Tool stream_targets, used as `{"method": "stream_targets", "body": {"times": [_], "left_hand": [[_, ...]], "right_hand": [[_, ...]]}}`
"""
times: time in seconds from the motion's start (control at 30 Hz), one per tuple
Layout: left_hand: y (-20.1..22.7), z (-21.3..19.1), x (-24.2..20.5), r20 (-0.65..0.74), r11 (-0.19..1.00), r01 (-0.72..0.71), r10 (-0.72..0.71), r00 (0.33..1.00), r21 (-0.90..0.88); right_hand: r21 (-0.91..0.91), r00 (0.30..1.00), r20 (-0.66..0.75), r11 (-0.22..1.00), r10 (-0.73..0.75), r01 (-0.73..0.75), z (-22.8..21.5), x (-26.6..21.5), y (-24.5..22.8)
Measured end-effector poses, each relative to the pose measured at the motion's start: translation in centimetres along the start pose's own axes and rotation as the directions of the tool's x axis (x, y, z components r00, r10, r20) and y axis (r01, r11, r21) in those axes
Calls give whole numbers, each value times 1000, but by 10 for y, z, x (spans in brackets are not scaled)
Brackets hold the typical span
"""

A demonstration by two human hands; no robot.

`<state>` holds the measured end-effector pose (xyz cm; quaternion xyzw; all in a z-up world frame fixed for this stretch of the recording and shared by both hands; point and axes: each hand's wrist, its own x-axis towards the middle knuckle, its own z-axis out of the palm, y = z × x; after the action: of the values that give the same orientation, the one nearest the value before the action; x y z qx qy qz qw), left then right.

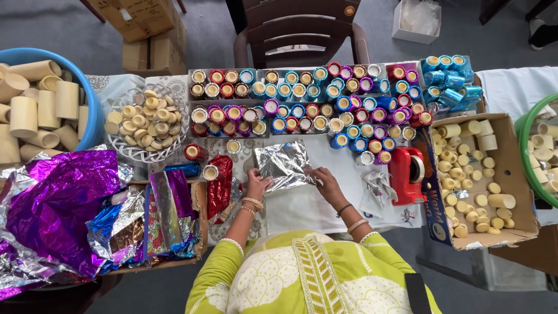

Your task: The person sits at a table and wraps small cylindrical candle holders in shiny metallic foil. They select a candle holder, tear off a piece of foil, wrap it around the holder, and use scissors to trim the excess material. The wrapped items are placed on the table among other finished products.

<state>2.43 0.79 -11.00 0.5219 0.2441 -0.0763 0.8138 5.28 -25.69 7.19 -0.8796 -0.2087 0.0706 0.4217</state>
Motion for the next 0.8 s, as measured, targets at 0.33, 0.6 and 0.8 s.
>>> {"method": "stream_targets", "body": {"times": [0.33, 0.6, 0.8], "left_hand": [[38, -4, -26, 7, 994, -66, 66, 998, 85], [69, 8, -47, 355, 851, -377, 247, 901, 365], [37, -5, -24, 207, 747, -428, 376, 903, 509]], "right_hand": [[189, 997, 52, 979, 62, -71, 19, 5, 47], [427, 952, 128, 851, 278, -306, 36, -1, 63], [537, 972, 62, 813, 227, -224, 49, -7, 96]]}}
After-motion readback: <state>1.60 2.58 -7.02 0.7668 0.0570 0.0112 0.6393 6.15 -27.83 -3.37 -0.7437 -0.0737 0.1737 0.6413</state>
